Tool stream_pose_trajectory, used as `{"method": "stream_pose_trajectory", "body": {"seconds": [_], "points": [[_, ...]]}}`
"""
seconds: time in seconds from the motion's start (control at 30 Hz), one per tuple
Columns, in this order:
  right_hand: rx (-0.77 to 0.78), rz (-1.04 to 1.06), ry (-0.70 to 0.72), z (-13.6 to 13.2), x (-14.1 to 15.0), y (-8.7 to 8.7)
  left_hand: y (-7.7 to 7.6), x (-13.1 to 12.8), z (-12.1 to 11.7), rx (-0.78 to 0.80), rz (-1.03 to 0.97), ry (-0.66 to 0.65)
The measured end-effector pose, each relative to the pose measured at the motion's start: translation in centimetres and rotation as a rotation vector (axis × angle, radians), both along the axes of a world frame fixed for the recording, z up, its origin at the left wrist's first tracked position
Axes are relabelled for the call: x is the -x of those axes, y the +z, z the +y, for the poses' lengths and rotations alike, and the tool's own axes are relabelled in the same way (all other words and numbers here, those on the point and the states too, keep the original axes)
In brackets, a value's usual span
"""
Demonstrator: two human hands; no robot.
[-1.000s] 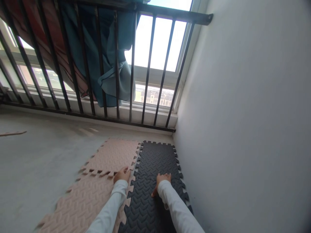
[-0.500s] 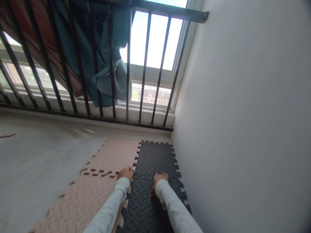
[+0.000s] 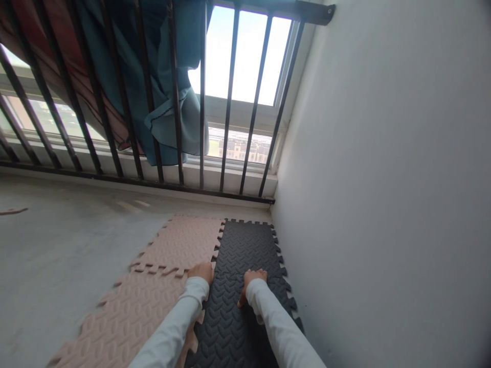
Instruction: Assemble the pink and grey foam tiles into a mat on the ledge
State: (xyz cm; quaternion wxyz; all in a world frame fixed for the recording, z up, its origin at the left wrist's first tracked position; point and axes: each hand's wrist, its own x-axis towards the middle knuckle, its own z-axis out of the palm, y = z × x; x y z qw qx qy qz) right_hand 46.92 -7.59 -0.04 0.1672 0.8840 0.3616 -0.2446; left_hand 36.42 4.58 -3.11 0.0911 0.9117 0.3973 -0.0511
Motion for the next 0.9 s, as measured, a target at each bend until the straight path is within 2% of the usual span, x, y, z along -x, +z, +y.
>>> {"method": "stream_pose_trajectory", "body": {"seconds": [0.17, 0.27, 0.33, 0.5, 0.7, 0.9], "points": [[-0.014, -0.007, 0.011, -0.2, -0.1, -0.2, 0.7, -0.5, 0.3, -0.109, -0.055, -0.194], [-0.031, -0.021, 0.011, -0.3, -0.2, -0.6, 0.2, -0.5, 1.5, -0.068, -0.07, -0.304], [-0.039, -0.032, 0.007, -0.3, -0.3, -0.7, -0.4, -0.4, 2.4, -0.031, -0.076, -0.327], [-0.041, -0.014, -0.016, -0.2, -0.3, -0.7, -1.0, -0.4, 3.4, 0.002, -0.108, -0.293], [-0.023, -0.004, -0.008, -0.2, -0.3, -0.7, -1.0, -0.7, 3.5, 0.031, -0.123, -0.232], [-0.03, -0.003, -0.017, 0.0, -0.4, -0.8, -1.6, -1.0, 3.4, 0.066, -0.163, -0.163]]}}
